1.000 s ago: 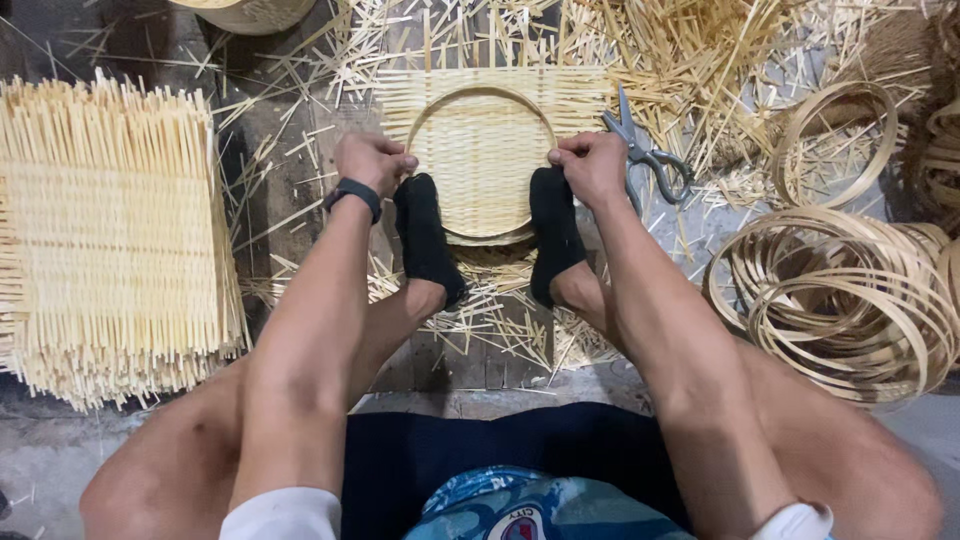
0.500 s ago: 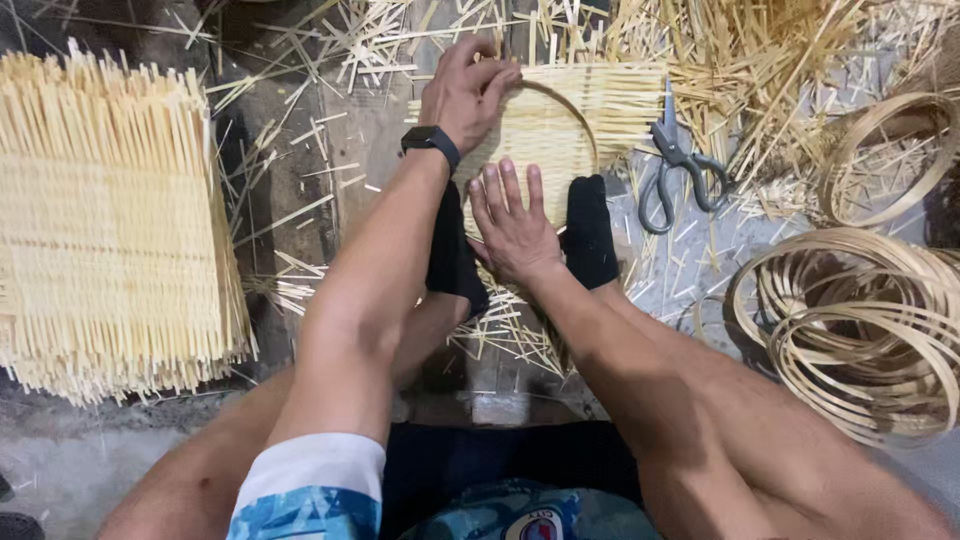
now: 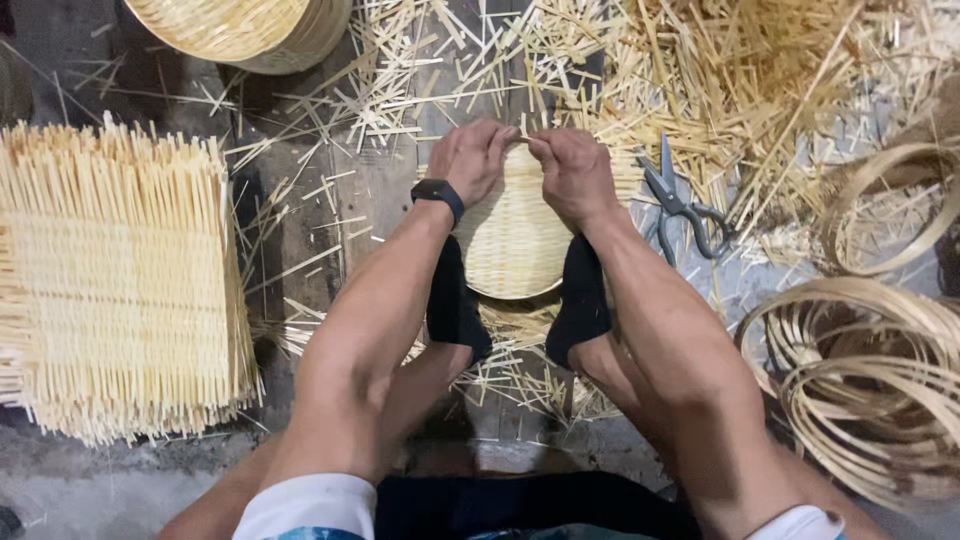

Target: The person sits on the floor and repeatedly places a circular bamboo frame over a flat woven bamboo mat, then uses shears to trim the excess matting flush with the frame. The person stacks the finished circular mats to the side.

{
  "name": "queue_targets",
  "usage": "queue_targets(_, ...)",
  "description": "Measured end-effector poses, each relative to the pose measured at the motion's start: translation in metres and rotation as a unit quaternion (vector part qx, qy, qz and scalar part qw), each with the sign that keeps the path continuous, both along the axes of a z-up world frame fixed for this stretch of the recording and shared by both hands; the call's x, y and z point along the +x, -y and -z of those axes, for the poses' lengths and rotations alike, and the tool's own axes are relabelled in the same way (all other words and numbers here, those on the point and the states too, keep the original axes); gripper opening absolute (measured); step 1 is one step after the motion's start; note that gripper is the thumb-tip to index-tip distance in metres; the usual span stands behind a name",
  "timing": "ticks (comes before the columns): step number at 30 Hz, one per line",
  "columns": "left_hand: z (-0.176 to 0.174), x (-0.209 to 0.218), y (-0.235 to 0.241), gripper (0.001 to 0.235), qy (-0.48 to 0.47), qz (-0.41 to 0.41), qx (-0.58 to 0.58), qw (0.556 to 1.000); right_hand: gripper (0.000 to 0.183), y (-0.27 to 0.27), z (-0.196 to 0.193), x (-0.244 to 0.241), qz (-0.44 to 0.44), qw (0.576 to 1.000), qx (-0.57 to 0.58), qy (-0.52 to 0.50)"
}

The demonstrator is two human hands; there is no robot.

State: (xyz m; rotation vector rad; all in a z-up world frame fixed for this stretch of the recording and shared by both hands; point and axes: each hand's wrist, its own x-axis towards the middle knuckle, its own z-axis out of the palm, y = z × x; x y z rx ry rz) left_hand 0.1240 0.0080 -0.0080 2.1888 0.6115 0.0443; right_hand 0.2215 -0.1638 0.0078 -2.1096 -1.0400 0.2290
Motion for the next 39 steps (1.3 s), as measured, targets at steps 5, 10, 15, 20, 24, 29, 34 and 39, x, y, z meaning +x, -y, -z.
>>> queue_targets(5,0.027,0.013,-0.011,0.041,-0.064,-0.045,-0.102,0.992,0.013,-0.002,-0.004,0.001,0.075,0.979,-0.036,-0.188)
queue_targets(10,0.057,0.019,-0.025,0.049,-0.047,-0.062,-0.2,0.977,0.03,0.01,-0.018,-0.018,0.09,0.959,-0.013,0.269)
queue_targets(15,0.071,0.016,-0.026,0.049,-0.027,-0.041,-0.147,0.988,0.057,0.01,0.031,-0.008,0.127,0.956,-0.215,-0.157)
queue_targets(20,0.069,0.002,-0.025,0.047,0.066,0.004,-0.089,0.994,0.062,0.018,0.085,0.01,0.112,0.956,-0.138,-0.234)
queue_targets(24,0.082,-0.019,-0.023,0.058,0.019,-0.008,0.022,1.0,0.066,0.023,0.095,0.01,0.119,0.95,-0.129,-0.257)
queue_targets(29,0.091,-0.014,-0.033,0.062,0.02,0.013,-0.016,1.0,0.057,0.025,0.07,0.0,0.141,0.966,-0.094,-0.194)
queue_targets(34,0.017,-0.023,-0.015,0.048,0.026,0.012,-0.164,0.986,0.046,0.068,-0.035,0.028,-0.012,0.985,-0.161,-0.055)
queue_targets(39,-0.078,-0.046,0.01,0.046,0.106,0.019,0.067,0.992,0.046,0.183,-0.185,0.056,-0.049,0.88,-0.469,0.052)
